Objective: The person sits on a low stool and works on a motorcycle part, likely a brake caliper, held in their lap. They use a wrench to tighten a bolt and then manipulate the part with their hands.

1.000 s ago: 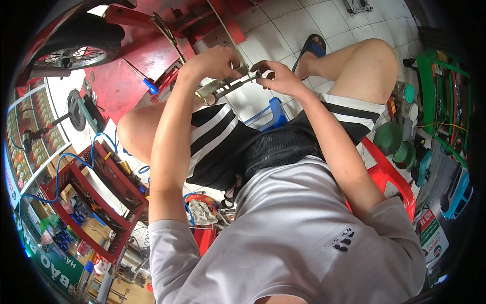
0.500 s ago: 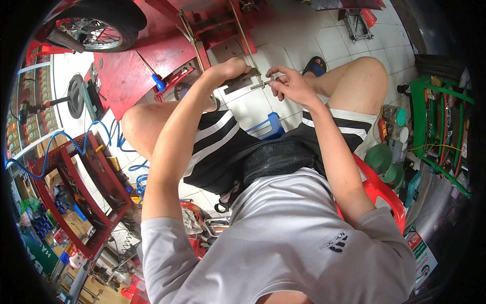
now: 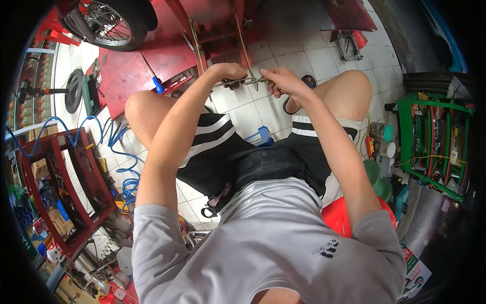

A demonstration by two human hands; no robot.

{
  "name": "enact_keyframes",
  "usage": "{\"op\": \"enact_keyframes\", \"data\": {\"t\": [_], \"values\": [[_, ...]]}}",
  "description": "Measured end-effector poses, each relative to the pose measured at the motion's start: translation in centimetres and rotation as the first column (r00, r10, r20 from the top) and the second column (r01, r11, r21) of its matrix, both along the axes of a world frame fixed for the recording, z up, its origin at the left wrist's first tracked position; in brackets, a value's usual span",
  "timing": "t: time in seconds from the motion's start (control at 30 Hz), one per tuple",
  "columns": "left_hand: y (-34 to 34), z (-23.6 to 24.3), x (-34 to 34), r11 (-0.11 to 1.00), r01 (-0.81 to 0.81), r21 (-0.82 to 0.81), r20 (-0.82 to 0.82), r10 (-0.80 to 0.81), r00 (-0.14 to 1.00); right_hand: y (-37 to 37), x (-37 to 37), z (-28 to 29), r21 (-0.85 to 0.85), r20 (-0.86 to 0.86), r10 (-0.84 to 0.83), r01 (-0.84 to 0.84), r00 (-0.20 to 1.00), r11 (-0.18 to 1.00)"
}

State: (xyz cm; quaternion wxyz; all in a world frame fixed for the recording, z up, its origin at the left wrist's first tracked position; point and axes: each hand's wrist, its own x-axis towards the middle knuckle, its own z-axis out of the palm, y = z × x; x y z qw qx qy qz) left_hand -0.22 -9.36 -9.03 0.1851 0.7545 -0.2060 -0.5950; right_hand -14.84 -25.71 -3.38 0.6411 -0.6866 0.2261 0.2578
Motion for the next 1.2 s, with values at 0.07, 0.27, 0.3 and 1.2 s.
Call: {"op": "enact_keyframes", "data": {"t": [0.07,0.27,0.3,1.2], "values": [[-0.2,1.3,-1.0,0.986,0.142,-0.087,0.27,-0.114,0.956,-0.7,-0.2,-1.2,0.013,0.065,0.031,-0.032,0.997,0.999],[4.4,5.2,-3.1,0.912,0.289,-0.291,0.659,-0.028,0.752,-0.7,-1.6,-1.2,0.11,0.205,0.052,-0.076,0.977,0.991],[4.8,6.1,-3.6,0.882,0.325,-0.34,0.7,0.007,0.714,-0.8,-1.9,-1.4,0.137,0.229,0.038,-0.071,0.973,0.988],[2.6,4.1,-12.5,0.553,-0.61,-0.567,0.09,0.778,0.622,-2.7,-1.1,-1.6,-0.09,0.269,-0.07,0.097,0.961,0.991]]}}
